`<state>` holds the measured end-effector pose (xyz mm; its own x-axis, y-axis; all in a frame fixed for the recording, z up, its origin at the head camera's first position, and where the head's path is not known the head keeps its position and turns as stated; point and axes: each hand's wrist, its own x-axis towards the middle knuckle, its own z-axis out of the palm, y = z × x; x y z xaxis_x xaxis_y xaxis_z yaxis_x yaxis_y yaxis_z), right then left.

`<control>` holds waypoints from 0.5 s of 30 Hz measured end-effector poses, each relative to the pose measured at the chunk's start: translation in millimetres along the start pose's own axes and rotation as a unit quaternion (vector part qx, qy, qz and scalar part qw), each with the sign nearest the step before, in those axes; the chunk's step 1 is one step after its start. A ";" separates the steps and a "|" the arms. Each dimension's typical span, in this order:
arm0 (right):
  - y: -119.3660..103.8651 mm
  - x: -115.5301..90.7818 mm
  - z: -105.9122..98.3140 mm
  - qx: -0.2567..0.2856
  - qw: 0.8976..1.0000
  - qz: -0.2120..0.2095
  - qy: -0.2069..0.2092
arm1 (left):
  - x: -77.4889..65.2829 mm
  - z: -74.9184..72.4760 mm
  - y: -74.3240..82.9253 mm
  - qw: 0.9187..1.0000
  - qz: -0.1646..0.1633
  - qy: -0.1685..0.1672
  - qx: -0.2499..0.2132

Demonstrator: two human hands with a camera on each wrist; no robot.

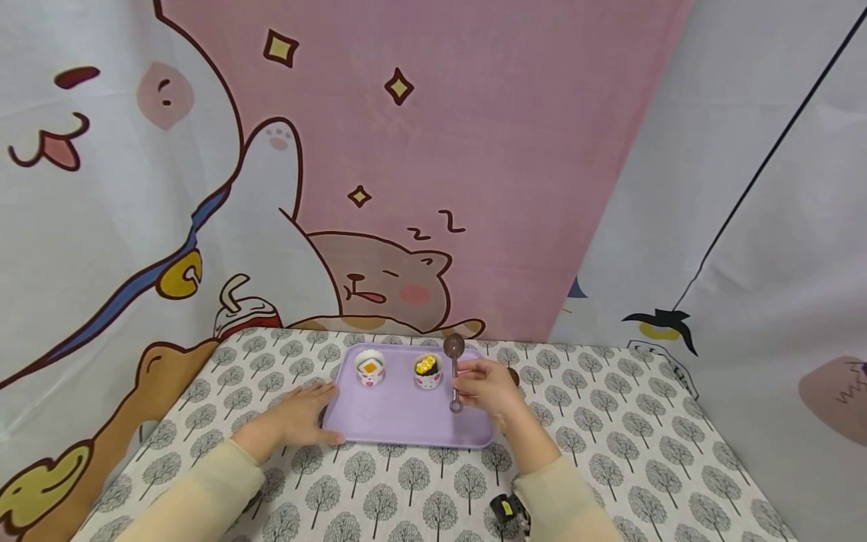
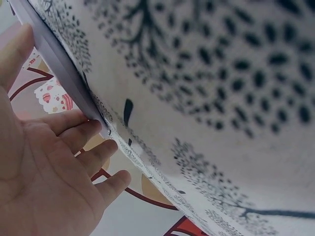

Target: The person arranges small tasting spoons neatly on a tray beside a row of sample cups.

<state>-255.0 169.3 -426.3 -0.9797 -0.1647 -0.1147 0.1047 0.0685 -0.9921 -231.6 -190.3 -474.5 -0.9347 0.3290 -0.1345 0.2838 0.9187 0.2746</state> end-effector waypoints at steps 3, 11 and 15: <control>2.6 1.9 7.4 0.008 1.000 -0.003 -0.004 | 0.1 -0.6 0.7 1.000 0.000 0.001 -0.002; 9.6 5.4 26.9 0.026 0.999 0.000 -0.025 | -0.9 -2.0 1.9 1.000 -0.001 -0.003 -0.006; 12.2 7.2 36.0 0.029 0.999 0.002 -0.025 | -0.9 -2.5 1.6 1.000 0.003 -0.003 -0.005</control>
<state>-254.6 133.6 -441.0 -0.9696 -0.2138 -0.1188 0.1190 0.0120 -0.9928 -230.9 -189.7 -471.5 -0.9319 0.3351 -0.1384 0.2868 0.9149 0.2842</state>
